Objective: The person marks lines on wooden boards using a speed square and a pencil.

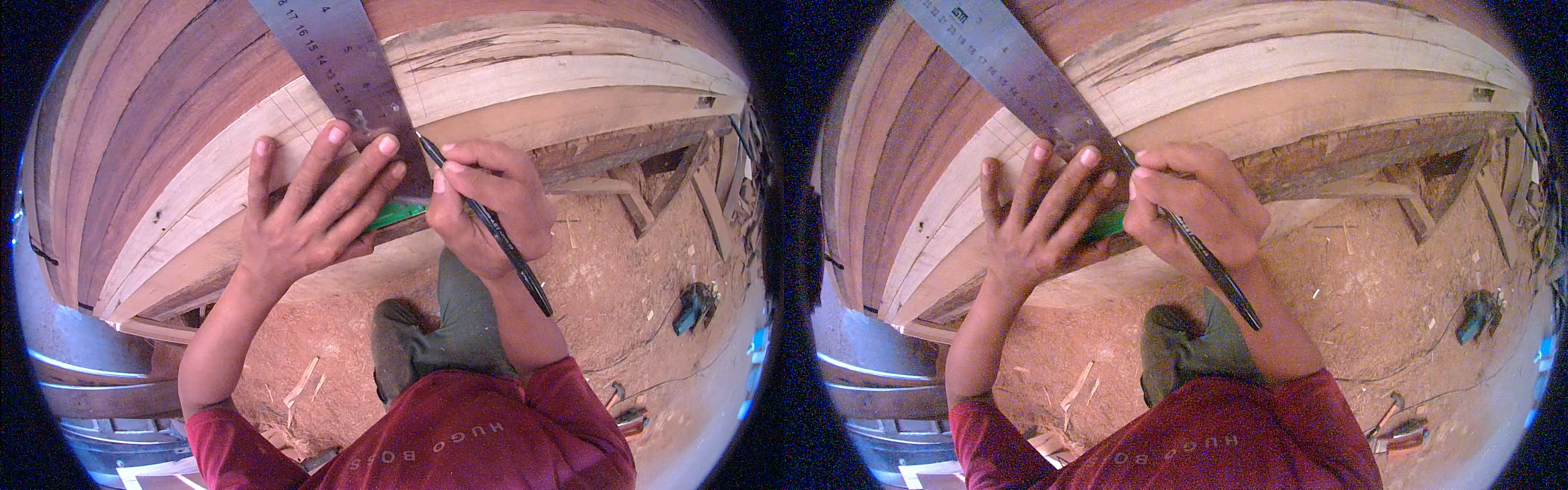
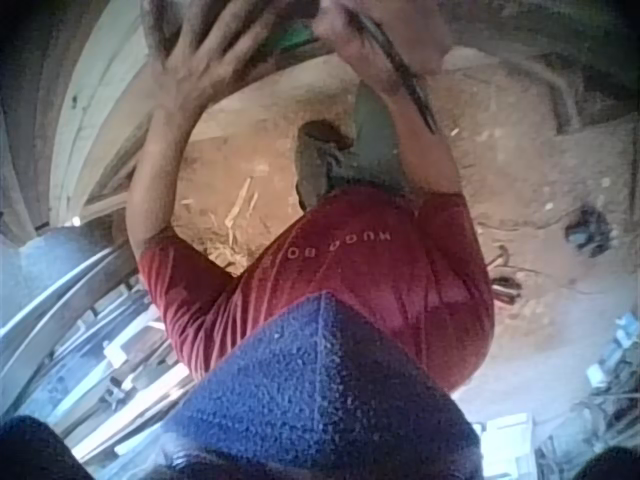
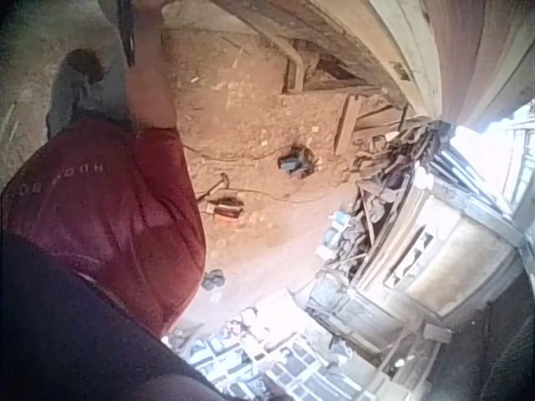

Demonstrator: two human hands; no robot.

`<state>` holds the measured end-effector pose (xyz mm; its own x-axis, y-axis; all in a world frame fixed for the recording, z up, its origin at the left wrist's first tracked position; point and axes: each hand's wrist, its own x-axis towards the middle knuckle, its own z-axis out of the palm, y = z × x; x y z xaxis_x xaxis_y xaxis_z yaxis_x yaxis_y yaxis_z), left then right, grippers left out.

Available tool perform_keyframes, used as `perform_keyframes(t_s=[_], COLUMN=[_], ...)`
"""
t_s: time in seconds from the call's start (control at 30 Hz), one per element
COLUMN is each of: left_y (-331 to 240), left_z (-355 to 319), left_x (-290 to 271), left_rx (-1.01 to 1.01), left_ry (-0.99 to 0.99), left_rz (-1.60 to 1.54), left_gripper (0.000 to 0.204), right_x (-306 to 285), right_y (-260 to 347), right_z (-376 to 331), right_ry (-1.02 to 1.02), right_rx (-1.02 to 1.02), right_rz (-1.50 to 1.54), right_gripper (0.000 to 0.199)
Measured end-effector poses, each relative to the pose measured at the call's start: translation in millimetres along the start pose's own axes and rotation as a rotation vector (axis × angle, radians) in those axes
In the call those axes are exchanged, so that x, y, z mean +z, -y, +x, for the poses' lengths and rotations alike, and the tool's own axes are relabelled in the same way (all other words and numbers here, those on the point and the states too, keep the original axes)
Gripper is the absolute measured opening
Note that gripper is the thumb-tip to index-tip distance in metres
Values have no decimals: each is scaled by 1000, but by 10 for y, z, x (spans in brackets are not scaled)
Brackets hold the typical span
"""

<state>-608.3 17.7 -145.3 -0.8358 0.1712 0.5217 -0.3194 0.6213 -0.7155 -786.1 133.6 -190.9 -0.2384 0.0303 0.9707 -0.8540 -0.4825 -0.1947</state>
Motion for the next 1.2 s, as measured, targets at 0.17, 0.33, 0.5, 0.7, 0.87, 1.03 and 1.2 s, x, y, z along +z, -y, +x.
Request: perform_keyframes(t_s=[0.17,0.33,0.5,0.7,0.87,1.03,1.2], left_y=[-9,-8,-10,-17,-19,-8,-15], left_z=[3,4,7,-2,11,-3,-4], left_x=[7,-3,-2,-8,-15,-42,-27], left_rx=[-9,-5,-2,-9,-10,-9,-5], left_ry=[-17,-13,-12,-4,14,27,42], left_rz=[-2,3,10,-2,-8,-11,-5], left_gripper=[54,52,52,56,58,59,61], right_x=[-4,-22,-39,-45,-96,-88,-99], right_y=[15,0,3,11,-26,-53,-51], right_z=[-2,-63,-98,-131,-213,-296,-309], right_ry=[17,8,23,30,47,27,27], right_rx=[-8,-4,-3,24,14,4,-1], right_rz=[-10,-11,26,31,55,89,72], right_gripper=[27,26,27,27,27,28,25])
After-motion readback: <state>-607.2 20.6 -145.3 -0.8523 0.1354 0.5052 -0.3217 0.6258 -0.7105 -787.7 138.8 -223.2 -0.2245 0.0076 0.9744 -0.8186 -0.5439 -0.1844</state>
